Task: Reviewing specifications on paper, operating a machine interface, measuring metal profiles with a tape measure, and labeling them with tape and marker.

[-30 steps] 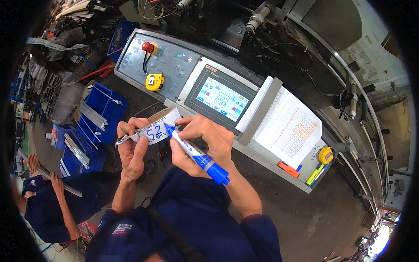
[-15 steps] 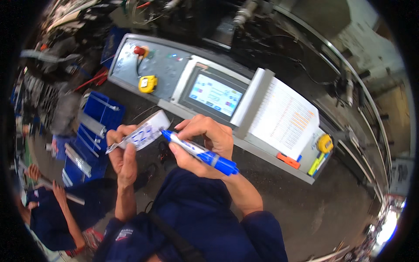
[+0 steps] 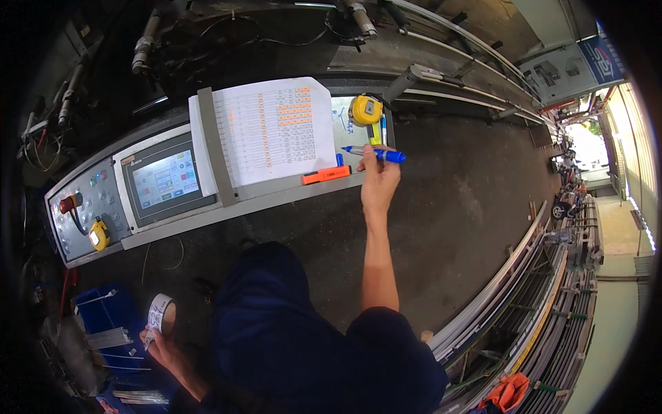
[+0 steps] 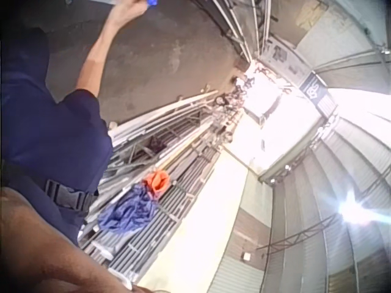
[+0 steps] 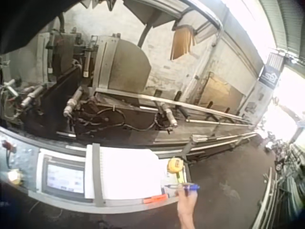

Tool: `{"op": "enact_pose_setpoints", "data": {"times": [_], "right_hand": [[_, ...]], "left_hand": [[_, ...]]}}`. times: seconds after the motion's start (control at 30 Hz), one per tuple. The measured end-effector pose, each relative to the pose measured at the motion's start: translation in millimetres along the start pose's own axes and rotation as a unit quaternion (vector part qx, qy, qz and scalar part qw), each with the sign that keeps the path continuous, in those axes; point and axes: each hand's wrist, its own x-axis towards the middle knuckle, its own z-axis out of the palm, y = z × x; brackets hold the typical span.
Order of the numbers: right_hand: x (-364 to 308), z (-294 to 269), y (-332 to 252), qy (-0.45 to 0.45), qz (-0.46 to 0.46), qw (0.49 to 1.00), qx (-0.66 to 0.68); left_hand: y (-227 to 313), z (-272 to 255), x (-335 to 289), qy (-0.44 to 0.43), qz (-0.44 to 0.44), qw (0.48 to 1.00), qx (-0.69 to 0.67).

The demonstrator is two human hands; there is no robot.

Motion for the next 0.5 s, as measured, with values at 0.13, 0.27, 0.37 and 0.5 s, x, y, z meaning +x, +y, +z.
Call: {"op": "enact_pose_setpoints", "data": {"times": [0.13,0.27,0.37,0.5], "right_hand": [[6.5,-15.1,-8.0,-0.013,0.033,0.985,-0.168],[-10.4,-2.2,21.4,-0.033,-0.050,0.993,-0.100],[-15.6,6.9,44.9,-0.042,-0.160,0.959,-0.230],[-10.5,15.8,44.9,-0.079,-0.146,0.943,-0.289]], "left_hand": [[0.4,21.4,4.7,-0.044,0.010,0.999,-0.014],[9.1,50.5,13.6,-0.088,0.033,0.995,-0.015],[3.6,47.5,14.8,-0.144,0.058,0.988,0.003],[-1.9,44.2,12.5,-0.136,0.037,0.990,-0.010]]}}
